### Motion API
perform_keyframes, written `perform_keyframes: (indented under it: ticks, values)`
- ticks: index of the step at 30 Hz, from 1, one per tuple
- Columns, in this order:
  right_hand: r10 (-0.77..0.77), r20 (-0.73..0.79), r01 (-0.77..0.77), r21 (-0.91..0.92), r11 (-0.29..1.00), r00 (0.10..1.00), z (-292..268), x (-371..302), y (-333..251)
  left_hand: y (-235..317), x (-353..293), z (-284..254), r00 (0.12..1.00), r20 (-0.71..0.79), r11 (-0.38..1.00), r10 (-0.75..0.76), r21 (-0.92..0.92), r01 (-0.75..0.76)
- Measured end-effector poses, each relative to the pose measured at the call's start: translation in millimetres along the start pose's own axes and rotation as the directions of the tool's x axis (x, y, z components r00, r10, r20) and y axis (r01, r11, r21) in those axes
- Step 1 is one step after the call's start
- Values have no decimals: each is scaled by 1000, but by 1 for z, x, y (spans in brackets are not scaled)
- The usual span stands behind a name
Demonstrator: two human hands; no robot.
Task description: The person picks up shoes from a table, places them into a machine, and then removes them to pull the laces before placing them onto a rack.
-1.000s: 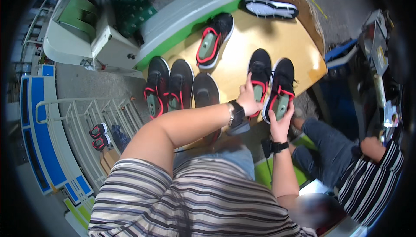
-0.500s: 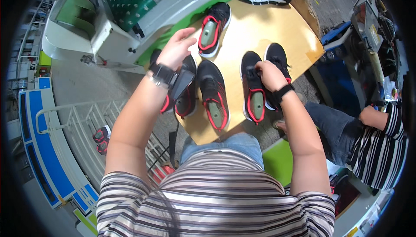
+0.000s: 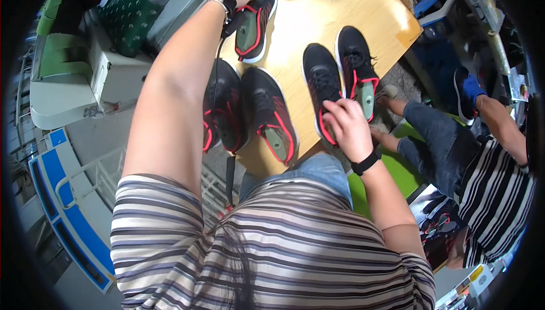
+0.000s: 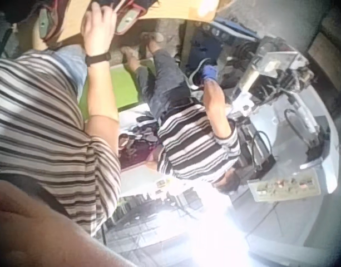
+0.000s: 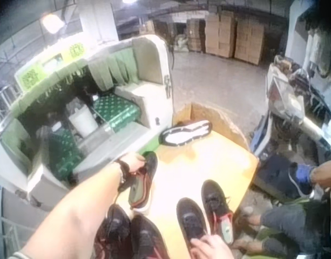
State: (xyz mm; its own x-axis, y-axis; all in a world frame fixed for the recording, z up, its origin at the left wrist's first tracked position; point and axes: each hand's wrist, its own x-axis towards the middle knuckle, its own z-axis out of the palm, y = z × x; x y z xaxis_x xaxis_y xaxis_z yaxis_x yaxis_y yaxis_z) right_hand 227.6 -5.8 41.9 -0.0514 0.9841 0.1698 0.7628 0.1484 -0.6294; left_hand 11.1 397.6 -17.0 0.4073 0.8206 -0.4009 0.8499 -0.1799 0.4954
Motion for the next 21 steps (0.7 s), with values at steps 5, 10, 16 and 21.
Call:
perform_keyframes:
  ticks: [5,10,16,21]
  values:
    - [287,-180,-237,255,937,941,10,-5,-4,28,-94,-18,858,-456,959,236,253,-129]
    - [156,-189,-135,121,983,969,17,-6,-2,-8,-174,32,864,-461,958,201,-92,-272]
    - [125,-156,-126,8,992,980,17,29,-8,-3,-133,30,722,-568,902,395,92,-421]
    - [28,-149,-62,-227,972,988,14,7,-9,16,-121,29,762,-627,986,164,72,-152]
